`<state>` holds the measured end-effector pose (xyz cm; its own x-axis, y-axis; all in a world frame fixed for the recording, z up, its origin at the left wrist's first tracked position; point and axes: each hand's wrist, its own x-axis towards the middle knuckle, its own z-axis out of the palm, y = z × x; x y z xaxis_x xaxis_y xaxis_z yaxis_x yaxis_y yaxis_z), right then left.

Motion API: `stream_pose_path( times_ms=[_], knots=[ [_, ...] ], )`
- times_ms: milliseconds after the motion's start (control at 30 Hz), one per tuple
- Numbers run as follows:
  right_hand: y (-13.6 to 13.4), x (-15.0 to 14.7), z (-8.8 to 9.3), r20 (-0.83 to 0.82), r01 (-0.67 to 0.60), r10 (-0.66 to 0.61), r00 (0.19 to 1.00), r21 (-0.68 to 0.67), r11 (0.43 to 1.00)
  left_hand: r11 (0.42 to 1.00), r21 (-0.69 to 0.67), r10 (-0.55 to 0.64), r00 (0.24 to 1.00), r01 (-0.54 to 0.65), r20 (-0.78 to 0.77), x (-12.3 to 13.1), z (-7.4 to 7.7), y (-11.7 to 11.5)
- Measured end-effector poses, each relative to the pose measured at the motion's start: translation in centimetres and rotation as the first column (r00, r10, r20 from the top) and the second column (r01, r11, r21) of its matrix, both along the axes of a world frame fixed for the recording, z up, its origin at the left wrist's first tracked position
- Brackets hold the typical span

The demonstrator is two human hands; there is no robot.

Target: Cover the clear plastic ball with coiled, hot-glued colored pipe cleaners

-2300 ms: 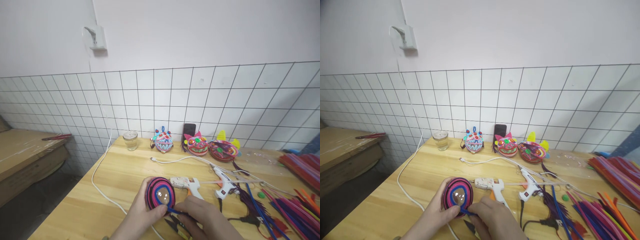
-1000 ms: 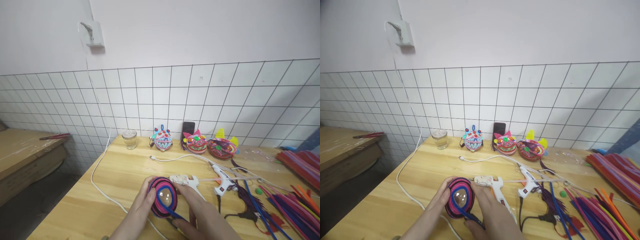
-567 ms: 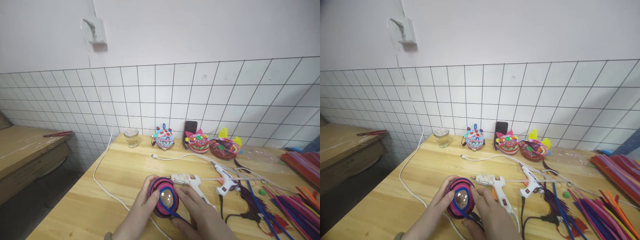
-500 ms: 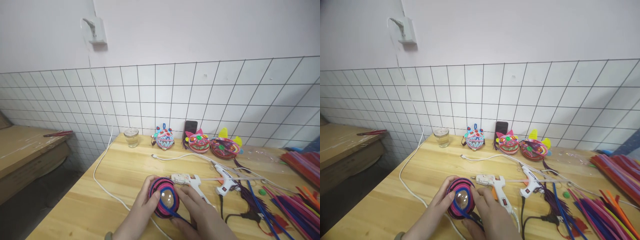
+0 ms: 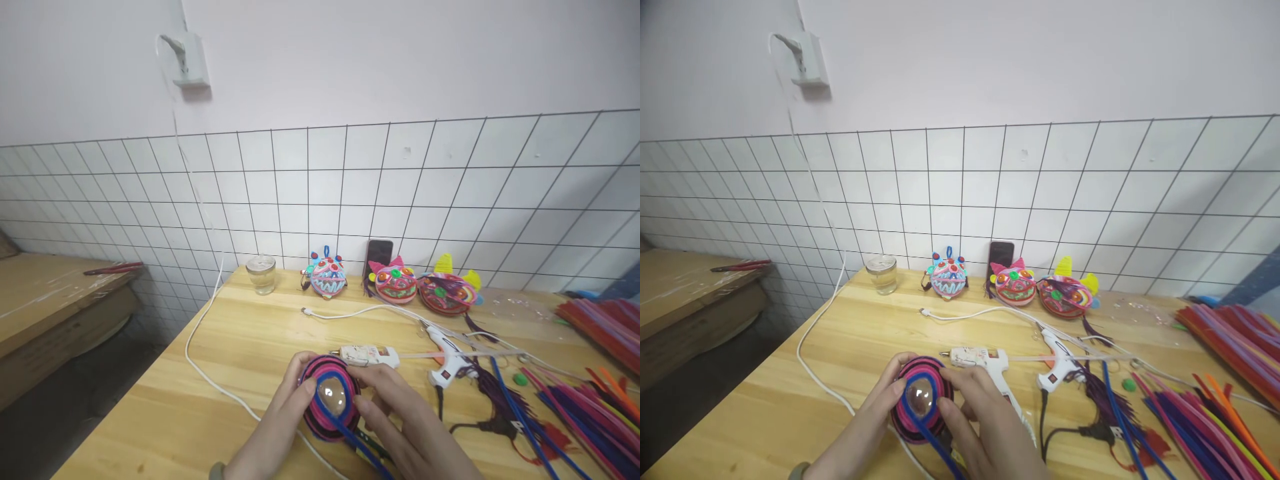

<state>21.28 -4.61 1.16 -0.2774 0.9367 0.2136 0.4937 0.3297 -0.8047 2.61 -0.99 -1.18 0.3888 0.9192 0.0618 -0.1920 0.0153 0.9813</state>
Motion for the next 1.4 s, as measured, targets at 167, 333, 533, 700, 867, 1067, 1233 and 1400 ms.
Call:
stream_pose_path(
  times_ms=[167, 333, 533, 700, 867, 1067, 1233, 1400],
  knots=[
    [0.2, -0.2, -0.7, -0.033, 0.082, -0.084, 0.996, -0.059, 0.995, 0.997, -0.016, -0.072, 0.992, 0.074, 0.099, 0.2, 0.0, -0.1],
    [0.3, -0.5, -1.5, -0.104, 0.11, -0.119, 0.987, -0.088, 0.99, 0.996, -0.015, -0.085, 0.988, 0.087, 0.127, 0.1, -0.6, -0.2],
    [0.5, -0.3, -2.2, -0.236, 0.112, -0.139, 0.962, -0.124, 0.986, 0.993, -0.027, -0.111, 0.986, 0.115, 0.122, 0.0, -0.7, -0.4],
    [1.0, -0.2, -2.7, -0.377, 0.05, -0.148, 0.914, -0.258, 0.965, 0.993, 0.018, -0.117, 0.988, 0.115, 0.106, 0.0, -0.7, -0.3],
    [1.0, -0.6, -2.7, -0.481, 0.012, -0.155, 0.863, -0.287, 0.958, 0.982, -0.046, -0.173, 0.965, 0.185, 0.195, 0.4, -0.4, -0.2],
    [0.9, -0.9, -2.4, -0.542, -0.029, -0.131, 0.83, -0.276, 0.961, 0.993, -0.082, -0.064, 0.968, 0.086, 0.242, 0.5, -1.1, 0.2],
    [0.9, -0.6, -2.8, -0.36, 0.066, -0.07, 0.93, -0.025, 0.998, 0.998, -0.051, 0.036, 0.981, -0.027, 0.189, 0.0, -1.1, 0.2],
    [0.9, 0.2, -2.7, 0.057, -0.068, 0.048, 0.997, 0.413, 0.908, 0.998, -0.023, 0.061, 0.984, -0.058, 0.166, 0.1, -0.7, 0.0]
  ],
)
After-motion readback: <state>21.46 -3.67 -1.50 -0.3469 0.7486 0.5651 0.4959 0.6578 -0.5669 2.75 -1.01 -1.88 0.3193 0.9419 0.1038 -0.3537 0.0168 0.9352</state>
